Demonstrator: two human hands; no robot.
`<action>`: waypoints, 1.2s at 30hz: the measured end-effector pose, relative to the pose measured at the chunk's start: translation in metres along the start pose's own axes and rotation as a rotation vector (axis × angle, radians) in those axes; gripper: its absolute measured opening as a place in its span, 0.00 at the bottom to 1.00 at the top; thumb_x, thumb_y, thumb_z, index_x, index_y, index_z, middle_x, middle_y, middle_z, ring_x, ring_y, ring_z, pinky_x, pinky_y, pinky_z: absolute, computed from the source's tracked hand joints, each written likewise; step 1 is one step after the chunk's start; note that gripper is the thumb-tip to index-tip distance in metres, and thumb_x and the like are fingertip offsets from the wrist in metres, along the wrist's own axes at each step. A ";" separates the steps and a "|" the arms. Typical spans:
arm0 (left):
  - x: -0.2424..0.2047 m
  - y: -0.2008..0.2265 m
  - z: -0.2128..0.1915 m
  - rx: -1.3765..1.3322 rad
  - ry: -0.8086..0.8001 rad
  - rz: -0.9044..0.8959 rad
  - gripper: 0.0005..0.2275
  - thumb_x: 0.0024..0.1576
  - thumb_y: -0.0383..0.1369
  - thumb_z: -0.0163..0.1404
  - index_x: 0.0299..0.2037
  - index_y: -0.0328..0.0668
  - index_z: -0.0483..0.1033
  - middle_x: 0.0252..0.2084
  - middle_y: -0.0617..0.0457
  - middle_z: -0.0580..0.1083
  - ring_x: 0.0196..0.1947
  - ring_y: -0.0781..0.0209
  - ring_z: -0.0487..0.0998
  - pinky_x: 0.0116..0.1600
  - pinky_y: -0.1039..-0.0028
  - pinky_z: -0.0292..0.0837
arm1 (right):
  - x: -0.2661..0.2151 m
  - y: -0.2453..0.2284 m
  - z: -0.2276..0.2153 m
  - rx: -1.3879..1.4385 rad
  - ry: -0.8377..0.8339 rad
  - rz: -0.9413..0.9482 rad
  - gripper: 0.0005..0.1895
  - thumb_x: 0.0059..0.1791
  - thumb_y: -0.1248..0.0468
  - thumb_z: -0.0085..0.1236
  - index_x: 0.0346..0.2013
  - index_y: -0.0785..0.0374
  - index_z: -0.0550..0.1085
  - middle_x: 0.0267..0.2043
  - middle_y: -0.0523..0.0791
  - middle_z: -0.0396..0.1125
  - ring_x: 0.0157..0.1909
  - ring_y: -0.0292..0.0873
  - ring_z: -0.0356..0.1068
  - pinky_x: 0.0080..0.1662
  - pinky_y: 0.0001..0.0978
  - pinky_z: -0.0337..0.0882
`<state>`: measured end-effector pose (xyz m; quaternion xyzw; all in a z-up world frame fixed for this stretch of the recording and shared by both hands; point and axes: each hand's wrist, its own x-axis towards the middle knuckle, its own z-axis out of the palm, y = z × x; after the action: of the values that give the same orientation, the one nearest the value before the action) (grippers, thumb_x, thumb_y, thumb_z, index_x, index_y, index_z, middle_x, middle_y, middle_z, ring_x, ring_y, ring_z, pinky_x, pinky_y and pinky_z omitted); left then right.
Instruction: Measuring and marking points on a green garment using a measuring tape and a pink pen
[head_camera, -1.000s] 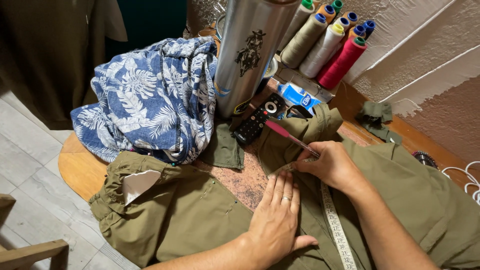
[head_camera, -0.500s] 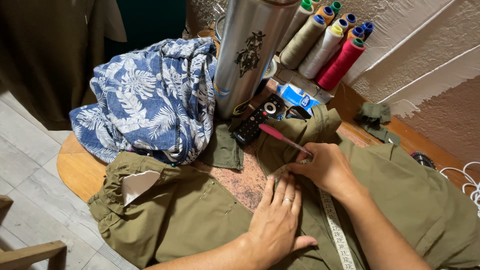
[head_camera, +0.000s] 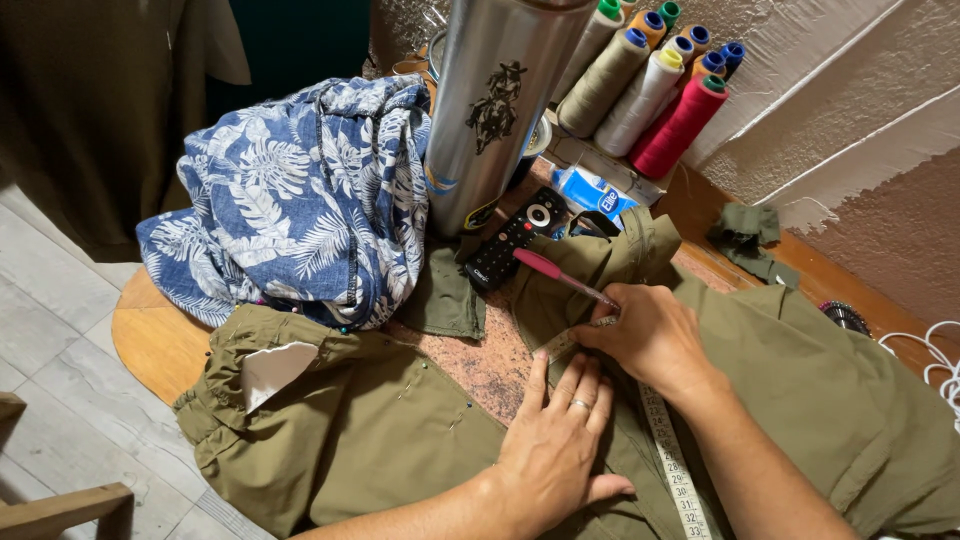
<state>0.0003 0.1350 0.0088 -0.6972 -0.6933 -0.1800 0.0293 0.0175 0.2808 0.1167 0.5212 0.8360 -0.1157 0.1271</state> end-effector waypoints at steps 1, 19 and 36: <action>0.000 0.000 0.000 0.000 0.000 0.000 0.50 0.45 0.71 0.39 0.67 0.32 0.59 0.68 0.36 0.61 0.72 0.43 0.54 0.73 0.37 0.34 | 0.001 0.001 0.001 0.000 0.000 0.000 0.14 0.40 0.44 0.65 0.26 0.47 0.75 0.27 0.42 0.74 0.36 0.46 0.72 0.41 0.41 0.65; -0.002 0.000 -0.001 -0.004 0.016 0.025 0.48 0.45 0.70 0.40 0.66 0.36 0.62 0.69 0.38 0.61 0.73 0.44 0.53 0.73 0.34 0.33 | 0.000 0.000 -0.001 -0.019 0.006 -0.002 0.15 0.38 0.42 0.65 0.25 0.46 0.75 0.27 0.42 0.74 0.38 0.45 0.73 0.41 0.41 0.65; -0.009 0.000 -0.015 -0.094 0.127 -0.006 0.43 0.40 0.67 0.46 0.57 0.39 0.74 0.61 0.41 0.72 0.65 0.42 0.66 0.74 0.44 0.44 | 0.004 0.029 0.013 0.317 -0.025 -0.364 0.08 0.39 0.60 0.65 0.30 0.56 0.85 0.28 0.41 0.81 0.32 0.32 0.72 0.37 0.27 0.67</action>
<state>-0.0021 0.1220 0.0200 -0.6827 -0.6832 -0.2562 0.0400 0.0432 0.2921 0.1013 0.3737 0.8859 -0.2730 0.0310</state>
